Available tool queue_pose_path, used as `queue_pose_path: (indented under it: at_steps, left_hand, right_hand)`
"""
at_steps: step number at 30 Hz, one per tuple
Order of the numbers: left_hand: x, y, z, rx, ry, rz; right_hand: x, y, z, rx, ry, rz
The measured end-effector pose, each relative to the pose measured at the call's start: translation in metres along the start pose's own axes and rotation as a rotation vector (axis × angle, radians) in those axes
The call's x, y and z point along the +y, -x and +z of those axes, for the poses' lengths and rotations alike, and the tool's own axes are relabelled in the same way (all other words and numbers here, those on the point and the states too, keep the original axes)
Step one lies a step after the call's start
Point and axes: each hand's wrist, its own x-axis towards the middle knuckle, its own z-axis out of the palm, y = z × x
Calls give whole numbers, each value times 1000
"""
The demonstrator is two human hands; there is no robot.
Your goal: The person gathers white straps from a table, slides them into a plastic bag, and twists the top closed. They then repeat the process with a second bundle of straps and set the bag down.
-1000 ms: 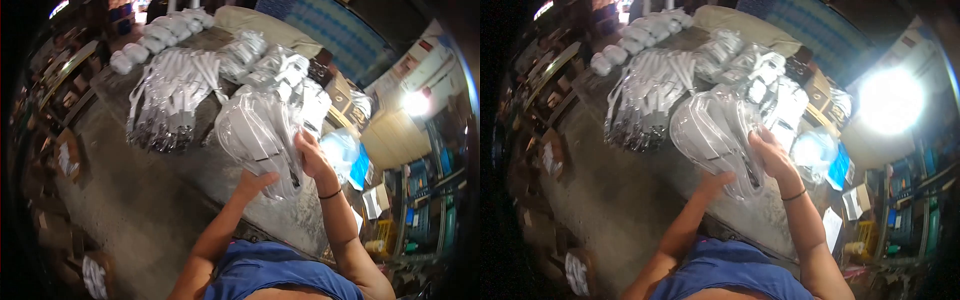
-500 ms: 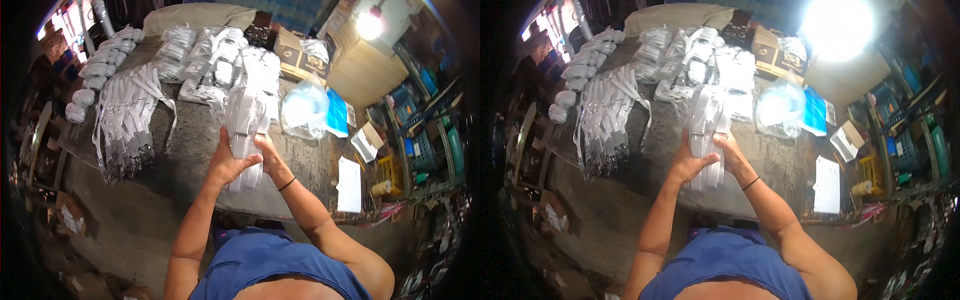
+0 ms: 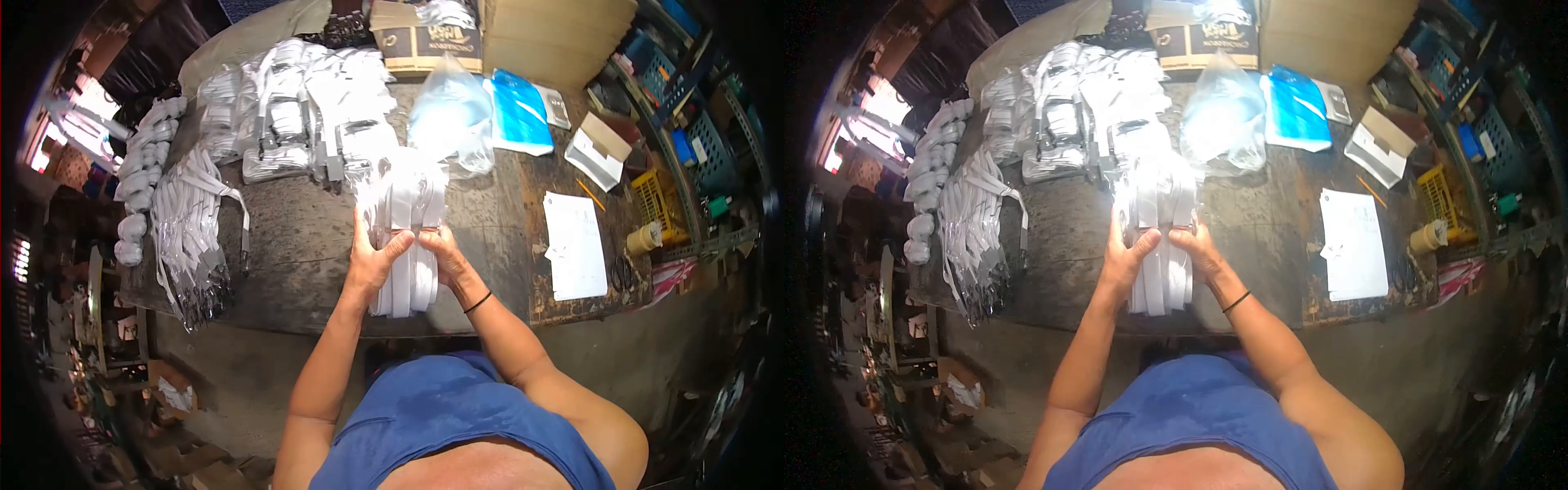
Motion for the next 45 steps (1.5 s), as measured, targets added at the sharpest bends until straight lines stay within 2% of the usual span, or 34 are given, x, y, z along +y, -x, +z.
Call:
queue_pose_path:
  at_steps: [3,7,9,13,15,17,19,21,28,31,34,35,38,40,45]
  left_hand:
    - [-16,-10,39,45,26,89]
    - [-29,-21,71,33,-43,22]
    - [-35,-28,84,-22,-97,8]
    - [-58,-40,107,-44,-79,47]
    - [-58,-39,122,-29,2,-16]
    - [-69,-44,133,-12,-17,19]
    - [-76,-49,141,3,-34,55]
    - [-80,-53,149,-5,-63,-9]
    - [-92,-76,170,-33,-116,-40]
    - [-89,-87,172,-129,-78,-107]
    - [-72,-100,177,-164,-28,-36]
    - [-78,-102,179,-94,-91,-113]
    - [-67,-112,188,-138,-102,-167]
    - [-80,-117,189,-116,-114,-164]
    - [-99,-125,190,-110,-39,-206]
  right_hand:
    - [-18,8,-22,56,64,-15]
    - [-31,20,-52,151,90,-6]
    - [-27,25,-74,46,-19,-2]
    - [-58,35,-78,53,55,-56]
    - [-71,40,-84,56,120,-13]
    - [-76,42,-97,65,99,9]
    - [-79,44,-108,74,80,29]
    - [-80,47,-119,75,32,69]
    - [-93,50,-137,125,-52,-15]
    - [-97,49,-149,147,-112,-14]
    - [-98,43,-164,137,-146,0]
    - [-100,41,-164,144,-153,4]
    - [-105,35,-164,180,-174,-16]
    - [-103,34,-172,138,-165,21]
    - [-94,29,-187,199,-131,26]
